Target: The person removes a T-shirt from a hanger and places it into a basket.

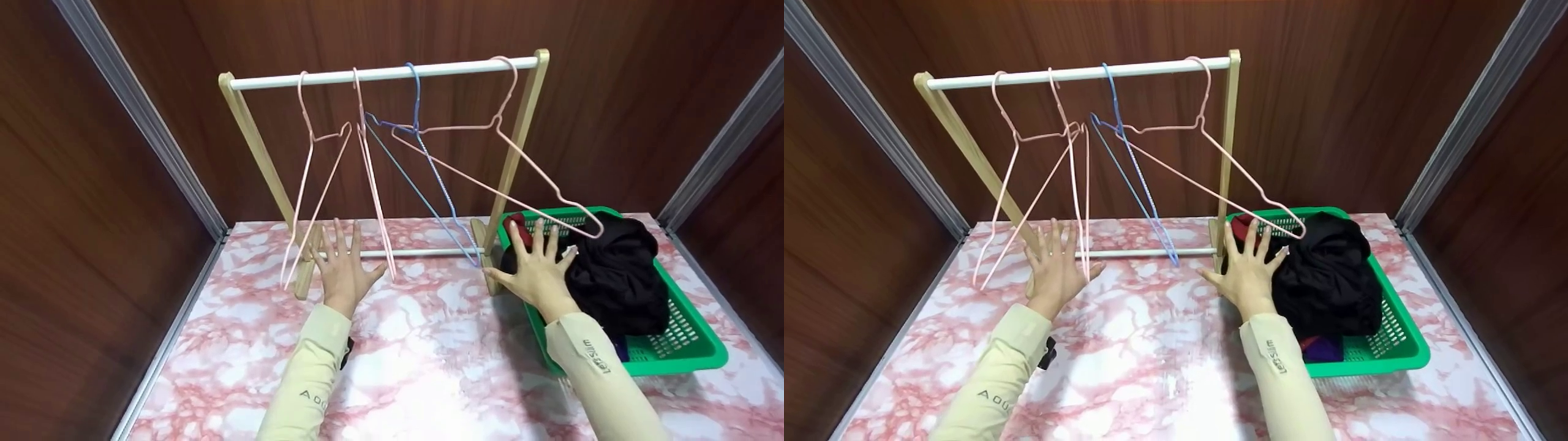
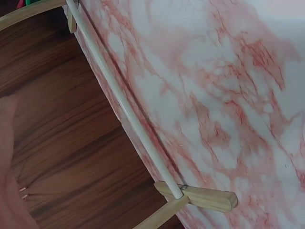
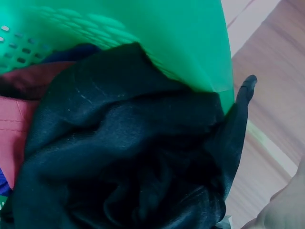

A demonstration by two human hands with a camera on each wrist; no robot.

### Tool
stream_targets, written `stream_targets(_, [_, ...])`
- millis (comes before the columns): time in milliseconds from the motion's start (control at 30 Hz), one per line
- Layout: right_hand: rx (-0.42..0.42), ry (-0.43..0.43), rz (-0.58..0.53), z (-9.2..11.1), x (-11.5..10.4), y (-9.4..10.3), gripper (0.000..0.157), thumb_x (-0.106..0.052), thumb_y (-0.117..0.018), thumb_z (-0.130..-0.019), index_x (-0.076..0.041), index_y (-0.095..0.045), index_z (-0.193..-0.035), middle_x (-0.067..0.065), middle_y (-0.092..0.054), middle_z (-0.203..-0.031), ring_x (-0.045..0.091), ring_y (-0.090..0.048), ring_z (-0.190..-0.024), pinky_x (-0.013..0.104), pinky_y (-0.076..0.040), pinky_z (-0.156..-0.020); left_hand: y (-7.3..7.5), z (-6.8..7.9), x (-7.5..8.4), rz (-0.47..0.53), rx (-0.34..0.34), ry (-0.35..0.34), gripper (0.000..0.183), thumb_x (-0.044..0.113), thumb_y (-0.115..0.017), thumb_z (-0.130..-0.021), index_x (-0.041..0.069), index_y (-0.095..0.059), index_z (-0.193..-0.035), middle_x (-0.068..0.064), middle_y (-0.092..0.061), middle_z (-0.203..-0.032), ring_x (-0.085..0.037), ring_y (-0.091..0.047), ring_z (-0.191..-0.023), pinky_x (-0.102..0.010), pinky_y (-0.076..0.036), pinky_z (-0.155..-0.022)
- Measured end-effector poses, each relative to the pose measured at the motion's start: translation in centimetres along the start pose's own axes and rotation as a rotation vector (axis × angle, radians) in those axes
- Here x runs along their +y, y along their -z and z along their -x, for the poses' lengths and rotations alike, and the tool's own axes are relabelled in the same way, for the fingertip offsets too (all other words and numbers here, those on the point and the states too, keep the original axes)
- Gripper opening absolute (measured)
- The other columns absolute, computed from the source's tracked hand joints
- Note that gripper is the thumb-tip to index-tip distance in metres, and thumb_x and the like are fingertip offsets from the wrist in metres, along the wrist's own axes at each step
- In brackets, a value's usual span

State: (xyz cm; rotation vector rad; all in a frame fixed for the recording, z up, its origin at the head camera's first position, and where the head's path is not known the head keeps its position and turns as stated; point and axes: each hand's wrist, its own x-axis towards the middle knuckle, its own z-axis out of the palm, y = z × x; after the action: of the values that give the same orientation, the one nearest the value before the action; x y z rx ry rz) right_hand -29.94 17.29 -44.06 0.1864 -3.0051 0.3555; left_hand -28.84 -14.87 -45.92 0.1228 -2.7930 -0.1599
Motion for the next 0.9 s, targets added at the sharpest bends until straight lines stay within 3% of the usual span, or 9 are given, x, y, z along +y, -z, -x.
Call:
stream_targets(233, [0.0, 0.027, -0.008, 0.0, -0.3, -0.1, 0.099, -0.071, -0.053, -0.081, -0.027, -0.002, -0.154, 0.028, 0.006, -0.157, 0.053, 0.008, -0.143, 0.08, 0.005, -0.101, -0.1, 0.1, -0.1, 0.035, -0.102, -0.013, 0.099, 0.067, -0.058, -0.079, 0.019, -0.016, -0.154, -0.016, -0.013, -0.16, -0.042, -0.009, -0.147, -0.065, -0.014, -0.114])
stream_targets(567, [-0.003, 0.031, -0.035, 0.0, -0.4, -0.1, 0.1, -0.068, -0.056, -0.082, -0.025, -0.002, -0.155, 0.027, 0.01, -0.157, 0.054, 0.009, -0.142, 0.08, 0.004, -0.102, 0.5, -0.2, -0.8, 0.155, -0.072, 0.013, 0.095, 0.062, -0.062, -0.08, 0.016, -0.02, -0.153, -0.02, -0.015, -0.159, -0.044, -0.028, -0.14, -0.06, -0.028, -0.111])
stream_targets(667, [0.006, 0.031, -0.03, 0.0, -0.4, 0.0, 0.1, -0.069, -0.056, -0.081, -0.025, -0.003, -0.155, 0.028, 0.007, -0.157, 0.054, 0.007, -0.142, 0.081, 0.003, -0.101, 0.8, -0.2, -1.2, 0.176, -0.077, 0.027, 0.096, 0.061, -0.063, -0.08, 0.016, -0.021, -0.153, -0.02, -0.015, -0.159, -0.042, -0.029, -0.141, -0.062, -0.025, -0.112])
stream_targets(900, [0.027, 0.038, -0.04, 0.0, -0.3, 0.2, 0.101, -0.069, -0.058, -0.08, -0.024, -0.006, -0.155, 0.029, 0.003, -0.157, 0.055, 0.006, -0.142, 0.08, 0.003, -0.102, 0.9, -0.2, -2.3, 0.125, -0.069, 0.056, 0.096, 0.066, -0.059, -0.079, 0.017, -0.021, -0.153, -0.019, -0.013, -0.159, -0.043, -0.026, -0.142, -0.064, -0.008, -0.116])
